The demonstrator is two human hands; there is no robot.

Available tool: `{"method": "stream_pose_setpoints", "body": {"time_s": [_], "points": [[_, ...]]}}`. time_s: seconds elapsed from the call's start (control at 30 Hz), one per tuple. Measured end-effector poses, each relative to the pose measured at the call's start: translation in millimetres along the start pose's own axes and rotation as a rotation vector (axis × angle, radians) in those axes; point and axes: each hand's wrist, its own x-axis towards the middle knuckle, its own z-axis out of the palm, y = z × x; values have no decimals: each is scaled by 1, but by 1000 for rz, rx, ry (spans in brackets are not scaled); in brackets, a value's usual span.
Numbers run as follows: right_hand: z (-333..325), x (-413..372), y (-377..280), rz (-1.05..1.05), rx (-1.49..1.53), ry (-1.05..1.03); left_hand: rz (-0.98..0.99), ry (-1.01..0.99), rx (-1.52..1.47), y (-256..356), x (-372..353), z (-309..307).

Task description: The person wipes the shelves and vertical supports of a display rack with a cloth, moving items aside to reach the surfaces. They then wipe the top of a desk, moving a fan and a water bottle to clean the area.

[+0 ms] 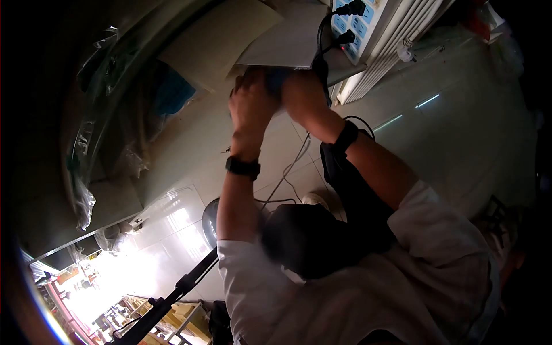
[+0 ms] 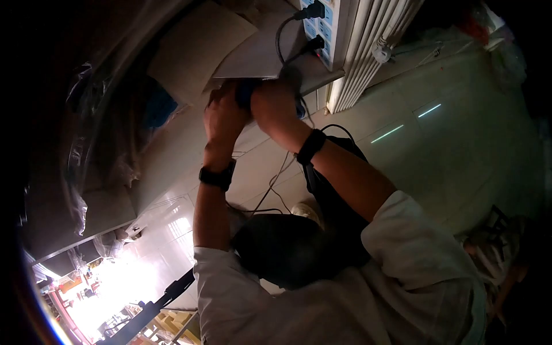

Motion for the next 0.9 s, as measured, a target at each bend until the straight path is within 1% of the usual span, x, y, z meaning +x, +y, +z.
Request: {"method": "stream_pose_setpoints", "body": {"time_s": [0.1, 0.13, 0.2, 0.23, 0.27, 0.3, 0.4, 0.5, 0.53, 0.63, 0.67, 0.73, 0.77, 0.8, 0.9], "points": [[15, -15, -15, -73, 114, 165, -52, -58, 44, -10, -27, -15], [15, -20, -20, -134, 140, 190, -72, -37, 67, -12, -37, -19], [13, -25, -32, -193, 181, 210, -110, -1, 118, -16, -54, -24], [13, -24, -34, -222, 200, 221, -145, -41, 140, -17, -53, -23], [13, -21, -33, -199, 246, 328, -179, -80, 163, -19, -51, -21], [13, -16, -29, -211, 286, 303, -214, -122, 185, -20, -51, -21], [19, 9, -13, -293, 393, 185, -155, -71, 244, -27, -26, -10], [23, 13, -19, -241, 325, 227, -132, 29, 214, -38, -20, -1], [21, 13, -20, -204, 321, 149, -147, 46, 206, -38, -22, 0], [15, 10, -16, -218, 263, 28, -125, 106, 182, -40, -31, -1], [16, 8, -15, -219, 217, 19, -136, 95, 179, -39, -33, -3], [19, 1, -12, -245, 244, 86, -165, 78, 173, -35, -38, -6], [20, -5, -10, -254, 263, 116, -159, 122, 163, -32, -43, -6], [15, -9, -8, -274, 240, 57, -151, 166, 158, -29, -50, -7], [5, -26, -10, -293, 281, 131, -170, 262, 135, -21, -71, -7]]}}
